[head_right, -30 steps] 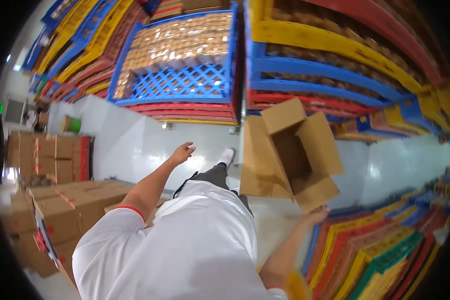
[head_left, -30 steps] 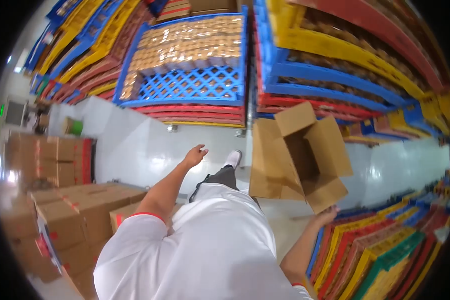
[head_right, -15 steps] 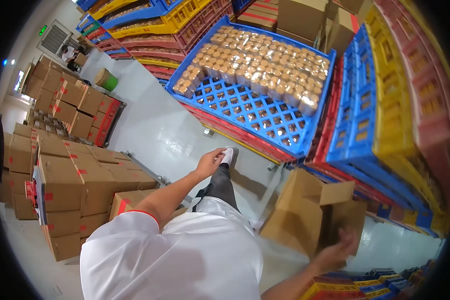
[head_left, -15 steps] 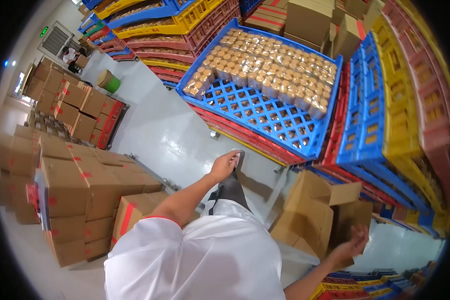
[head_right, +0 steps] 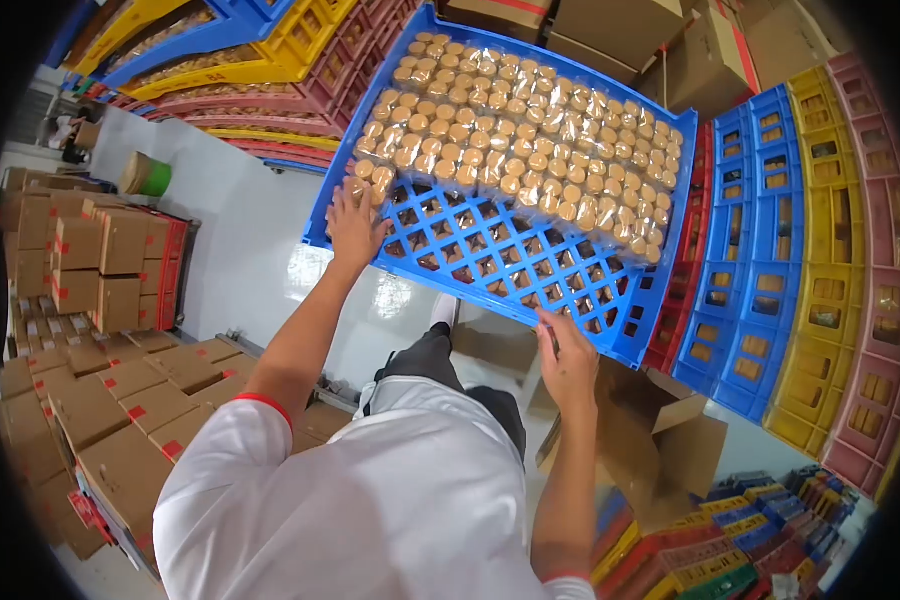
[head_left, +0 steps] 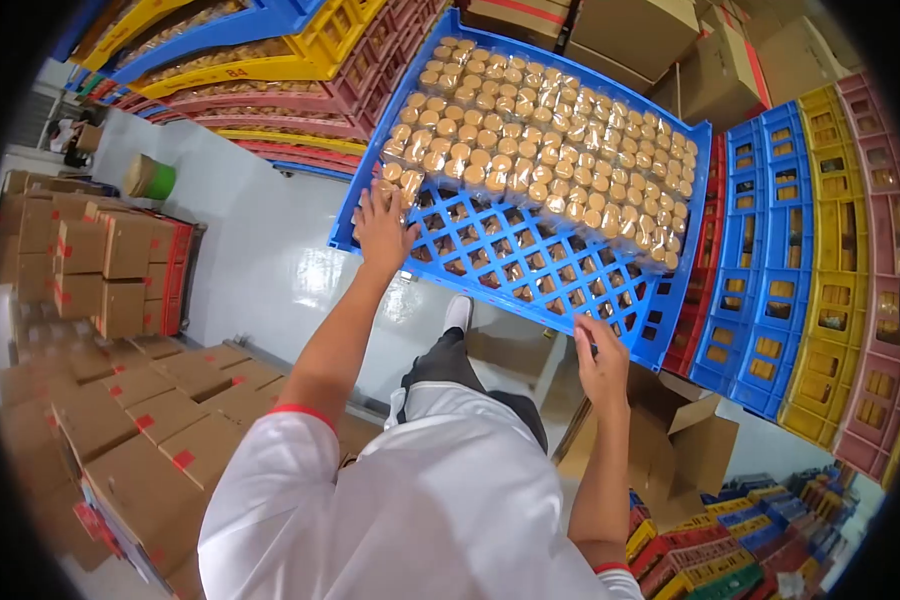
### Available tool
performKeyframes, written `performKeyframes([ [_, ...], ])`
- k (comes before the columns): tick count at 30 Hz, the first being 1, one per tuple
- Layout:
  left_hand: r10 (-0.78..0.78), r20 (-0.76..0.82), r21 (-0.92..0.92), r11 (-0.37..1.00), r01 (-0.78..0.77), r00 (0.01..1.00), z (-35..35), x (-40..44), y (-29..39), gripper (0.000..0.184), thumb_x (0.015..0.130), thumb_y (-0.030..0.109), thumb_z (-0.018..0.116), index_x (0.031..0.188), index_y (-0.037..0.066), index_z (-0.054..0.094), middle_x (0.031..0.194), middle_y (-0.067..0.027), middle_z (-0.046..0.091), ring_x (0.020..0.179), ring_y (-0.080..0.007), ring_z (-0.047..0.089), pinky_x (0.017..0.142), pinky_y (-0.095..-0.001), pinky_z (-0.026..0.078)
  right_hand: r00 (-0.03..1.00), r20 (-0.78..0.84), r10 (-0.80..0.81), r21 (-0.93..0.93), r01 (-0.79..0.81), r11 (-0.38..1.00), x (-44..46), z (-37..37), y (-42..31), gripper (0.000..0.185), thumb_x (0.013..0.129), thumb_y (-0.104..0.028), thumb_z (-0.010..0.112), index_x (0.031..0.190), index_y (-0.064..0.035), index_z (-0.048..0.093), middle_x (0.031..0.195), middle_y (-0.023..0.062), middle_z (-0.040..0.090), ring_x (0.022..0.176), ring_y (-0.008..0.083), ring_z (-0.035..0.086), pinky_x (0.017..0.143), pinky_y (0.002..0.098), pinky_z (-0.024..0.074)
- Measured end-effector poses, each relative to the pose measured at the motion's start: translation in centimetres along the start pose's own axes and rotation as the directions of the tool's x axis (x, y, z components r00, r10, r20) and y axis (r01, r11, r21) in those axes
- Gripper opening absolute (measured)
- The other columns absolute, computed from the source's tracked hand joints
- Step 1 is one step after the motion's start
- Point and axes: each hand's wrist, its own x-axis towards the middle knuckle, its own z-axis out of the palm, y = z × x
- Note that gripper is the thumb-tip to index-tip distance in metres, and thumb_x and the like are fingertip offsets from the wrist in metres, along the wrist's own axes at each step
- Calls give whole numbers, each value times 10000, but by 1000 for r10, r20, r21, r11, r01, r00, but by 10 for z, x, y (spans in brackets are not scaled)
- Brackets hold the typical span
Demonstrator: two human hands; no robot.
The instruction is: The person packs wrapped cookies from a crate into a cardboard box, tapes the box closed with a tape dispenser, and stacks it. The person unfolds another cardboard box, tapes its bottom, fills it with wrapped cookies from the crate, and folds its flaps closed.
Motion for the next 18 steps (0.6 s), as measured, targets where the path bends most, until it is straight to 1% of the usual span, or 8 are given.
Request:
performKeyframes([
  [6,-205,256,-190,947,257,945,-29,25,-16,984,786,295,834,1625,246,322,1577,-242,350,1316,-482,521,1053,-580,468,987,132,90,52,-98,994,36,22,-9,230,977,-87,671,1200,-48,710,1027,161,740,891,298,737,776,387,565],
  [8,-226,235,-508,801,318,945,-39,28,-22,982,784,257,819,1628,218,318,1531,-254,395,1285,-463,556,1052,-566,484,989,138,-52,10,51,999,45,37,-7,237,993,-93,672,1220,-33,705,1023,125,738,859,207,725,747,322,557],
  [9,-291,237,-544,750,375,927,-47,32,-22,771,867,301,759,1550,120,447,1417,-209,558,1275,-358,606,1028,-515,524,983,182,-34,23,31,999,52,41,-11,256,1001,-99,669,1248,-38,696,1037,115,734,893,187,721,771,315,558],
  [10,-304,233,-542,748,383,924,-57,29,-23,771,867,301,759,1550,120,447,1417,-209,558,1275,-358,606,1028,-515,524,981,191,-46,26,41,999,57,47,-16,256,1001,-99,669,1248,-38,696,1037,115,734,893,187,721,771,315,558],
  [11,-262,565,-759,206,617,783,-68,27,-23,678,913,334,711,1516,115,491,1398,-179,599,1261,-343,624,1027,-506,532,979,202,-1,163,-33,986,63,54,-21,282,1007,-107,665,1279,-36,678,1068,116,729,920,187,720,790,320,561],
  [12,-5,767,-592,-389,706,641,-80,25,-18,598,958,366,664,1482,110,535,1378,-149,639,1248,-327,643,1027,-498,539,975,217,40,295,-104,950,70,59,-25,308,1014,-115,660,1311,-34,661,1100,116,724,947,187,720,809,324,564],
  [13,63,791,-495,-519,697,609,-84,21,-10,499,1020,393,560,1432,113,581,1369,-106,669,1215,-312,671,1028,-500,546,977,214,22,298,-86,951,77,66,-22,308,1014,-115,660,1311,-34,661,1100,116,724,947,187,720,809,324,564],
  [18,214,715,-424,-624,657,665,-83,4,30,499,1024,397,536,1420,99,592,1379,-114,659,1227,-309,665,1042,-521,540,935,342,96,514,-272,813,91,79,-18,381,1051,-178,612,1404,-35,586,1193,120,686,980,186,714,780,296,563],
])
